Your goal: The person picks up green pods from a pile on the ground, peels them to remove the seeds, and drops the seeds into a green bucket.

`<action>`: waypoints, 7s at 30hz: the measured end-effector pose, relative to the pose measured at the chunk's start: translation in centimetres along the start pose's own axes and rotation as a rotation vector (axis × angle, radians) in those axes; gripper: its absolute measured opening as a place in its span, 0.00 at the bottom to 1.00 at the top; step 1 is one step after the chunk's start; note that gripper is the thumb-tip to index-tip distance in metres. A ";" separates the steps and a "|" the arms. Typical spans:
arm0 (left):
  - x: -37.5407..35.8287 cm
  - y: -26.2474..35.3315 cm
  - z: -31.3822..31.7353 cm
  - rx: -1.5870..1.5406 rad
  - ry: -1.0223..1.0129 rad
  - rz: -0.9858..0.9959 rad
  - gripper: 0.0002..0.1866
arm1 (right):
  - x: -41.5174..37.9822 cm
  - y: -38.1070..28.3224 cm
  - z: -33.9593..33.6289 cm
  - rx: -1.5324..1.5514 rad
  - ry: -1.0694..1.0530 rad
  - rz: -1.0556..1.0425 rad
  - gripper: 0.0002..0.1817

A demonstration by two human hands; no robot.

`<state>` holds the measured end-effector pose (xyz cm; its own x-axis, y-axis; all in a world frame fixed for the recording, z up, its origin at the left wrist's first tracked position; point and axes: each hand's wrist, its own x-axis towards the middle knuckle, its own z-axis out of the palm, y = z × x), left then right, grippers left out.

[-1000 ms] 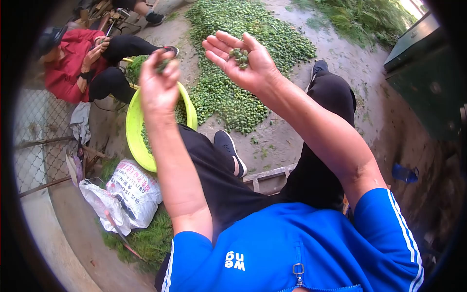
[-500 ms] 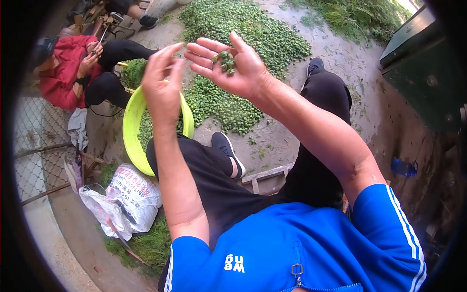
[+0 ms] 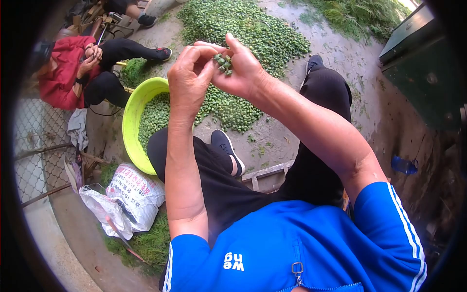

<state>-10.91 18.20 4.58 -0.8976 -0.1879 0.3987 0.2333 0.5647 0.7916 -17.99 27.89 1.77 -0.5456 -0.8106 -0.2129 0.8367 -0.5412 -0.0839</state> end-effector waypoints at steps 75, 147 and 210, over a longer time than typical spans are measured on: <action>-0.1 -0.4 2.3 0.186 0.013 0.090 0.23 | 0.5 -1.5 -0.1 -0.146 -0.125 -0.159 0.40; -13.2 -26.1 11.5 -0.592 0.210 -1.268 0.18 | -4.2 -11.4 -3.5 -0.737 0.209 -0.094 0.18; -0.5 -2.2 6.1 -1.183 0.492 -0.557 0.25 | -0.2 -2.9 0.3 -0.177 -0.083 -0.237 0.32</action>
<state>-13.21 21.99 -0.18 -0.8116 -0.5592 -0.1693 0.2883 -0.6353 0.7164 -20.27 29.58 2.33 -0.7222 -0.6862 -0.0873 0.6772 -0.6756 -0.2915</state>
